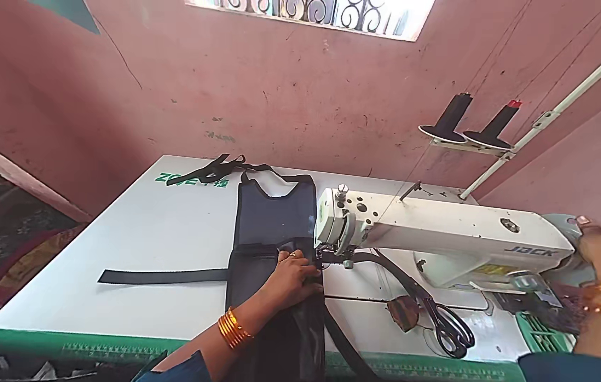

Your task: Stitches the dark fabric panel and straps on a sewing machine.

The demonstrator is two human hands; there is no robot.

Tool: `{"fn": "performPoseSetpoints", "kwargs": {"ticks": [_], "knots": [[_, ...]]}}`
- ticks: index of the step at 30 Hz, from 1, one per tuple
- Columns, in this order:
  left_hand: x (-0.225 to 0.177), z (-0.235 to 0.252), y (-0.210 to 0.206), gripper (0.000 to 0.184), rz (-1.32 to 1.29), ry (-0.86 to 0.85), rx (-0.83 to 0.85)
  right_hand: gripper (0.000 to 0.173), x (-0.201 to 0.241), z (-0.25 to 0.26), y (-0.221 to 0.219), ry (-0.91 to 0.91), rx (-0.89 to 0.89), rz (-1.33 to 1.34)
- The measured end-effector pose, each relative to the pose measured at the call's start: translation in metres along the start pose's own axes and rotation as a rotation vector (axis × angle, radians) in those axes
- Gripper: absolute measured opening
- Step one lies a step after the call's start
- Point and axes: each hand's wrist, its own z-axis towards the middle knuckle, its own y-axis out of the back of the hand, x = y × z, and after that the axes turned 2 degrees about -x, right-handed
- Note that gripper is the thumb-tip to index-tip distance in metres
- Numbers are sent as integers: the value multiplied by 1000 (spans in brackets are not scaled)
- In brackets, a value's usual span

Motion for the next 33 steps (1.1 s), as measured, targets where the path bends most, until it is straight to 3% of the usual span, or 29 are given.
{"fn": "performPoseSetpoints", "kwargs": {"ticks": [2,6,8,12,15,18,21,23,25,27,28,30,33], "knots": [[-4,-4,0,37,-14,16,10,52,-19,-4,-8,39,-11,74],[-13,-12,-3,35,-26,0,-28,43,-63,-67,-52,45,-249,711],[-21,-20,-5,35,-21,-1,-19,48,-56,-66,-42,7,-246,627],[-31,-39,-11,33,-7,-42,-77,51,-28,-3,-4,67,17,118],[-35,-48,-16,32,16,-47,-112,45,-8,8,-5,16,49,80],[-33,-48,-16,33,18,-56,-107,46,-10,-46,-6,140,-170,237],[-31,-46,-17,34,22,-64,-104,36,5,-144,-21,559,-292,329],[-31,-47,-16,34,20,-52,-78,30,35,-215,-52,818,-73,426],[-31,-47,-13,34,34,-53,-72,45,69,-265,-72,934,369,272],[-32,-47,-14,34,55,-56,-83,54,108,-277,-73,866,807,-112],[-33,-47,-14,34,65,-53,-92,47,122,-277,-74,815,938,-246],[-34,-47,-14,34,62,-34,-102,33,136,-278,-74,772,1020,-246],[-36,-46,-10,34,29,9,-70,32,147,-284,-77,806,1026,-104]]}}
